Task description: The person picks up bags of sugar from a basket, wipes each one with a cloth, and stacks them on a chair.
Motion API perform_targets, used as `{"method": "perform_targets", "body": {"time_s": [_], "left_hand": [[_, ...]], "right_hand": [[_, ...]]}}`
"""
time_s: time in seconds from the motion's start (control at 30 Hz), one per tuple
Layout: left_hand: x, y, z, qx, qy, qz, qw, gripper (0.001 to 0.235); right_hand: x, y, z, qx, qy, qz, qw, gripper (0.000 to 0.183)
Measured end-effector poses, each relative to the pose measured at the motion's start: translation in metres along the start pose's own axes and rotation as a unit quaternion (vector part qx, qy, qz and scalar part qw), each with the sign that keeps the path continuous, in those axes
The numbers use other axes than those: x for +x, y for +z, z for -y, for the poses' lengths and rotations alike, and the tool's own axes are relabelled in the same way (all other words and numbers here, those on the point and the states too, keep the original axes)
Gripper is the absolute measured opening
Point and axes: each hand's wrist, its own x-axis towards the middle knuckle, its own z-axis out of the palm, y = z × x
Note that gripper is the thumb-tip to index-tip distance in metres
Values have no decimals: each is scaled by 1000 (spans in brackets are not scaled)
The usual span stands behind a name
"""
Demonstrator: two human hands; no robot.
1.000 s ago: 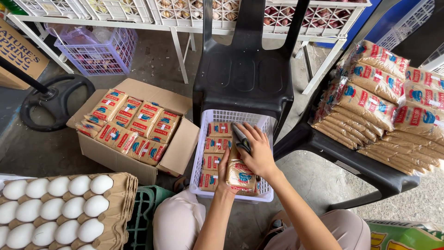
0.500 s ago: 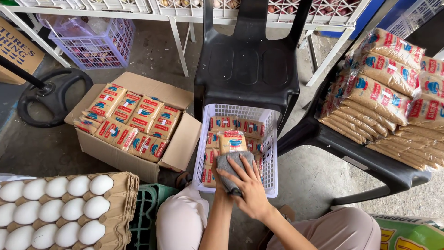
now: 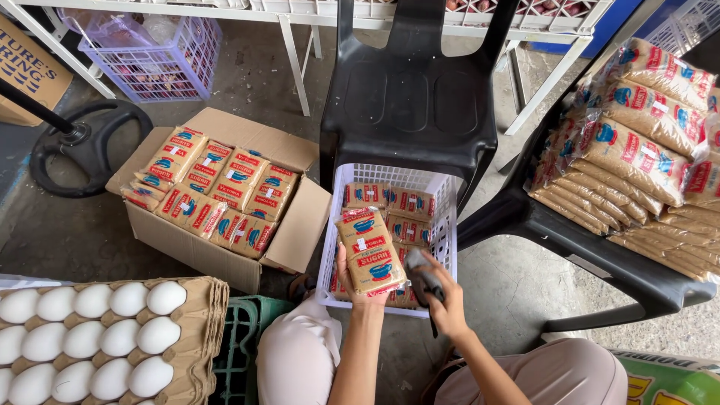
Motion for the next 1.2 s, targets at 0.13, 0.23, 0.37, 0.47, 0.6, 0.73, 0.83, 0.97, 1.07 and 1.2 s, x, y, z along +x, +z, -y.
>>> {"method": "perform_targets", "body": {"time_s": [0.13, 0.23, 0.37, 0.47, 0.6, 0.73, 0.83, 0.97, 1.07, 1.2], "left_hand": [[2, -13, 10, 8, 1, -6, 1000, 61], [5, -27, 25, 5, -22, -22, 1000, 59], [2, -38, 39, 123, 5, 16, 992, 57], [0, -35, 30, 247, 44, 73, 965, 52], [3, -29, 11, 317, 33, 93, 943, 48], [-1, -3, -3, 371, 32, 110, 922, 51], [-4, -2, -3, 459, 16, 167, 872, 52], [-22, 40, 6, 547, -40, 188, 815, 53], [-18, 16, 9, 555, -66, 130, 819, 51], [-18, 11, 14, 584, -46, 94, 805, 52]], "right_hand": [[22, 10, 9, -5, 35, -21, 999, 51], [20, 24, -11, 107, 49, -23, 993, 56], [20, 33, -6, 343, 349, -17, 872, 55], [25, 16, 2, 345, 332, -16, 878, 42], [39, -27, 12, 323, 183, -3, 928, 27], [50, -71, 19, 305, 174, 28, 936, 31], [58, -94, 35, 204, 162, 70, 963, 33], [56, -98, 35, 207, 144, 82, 964, 32], [53, -90, 30, 277, 156, 45, 947, 32], [54, -87, 54, 328, 202, 10, 923, 38]]}}
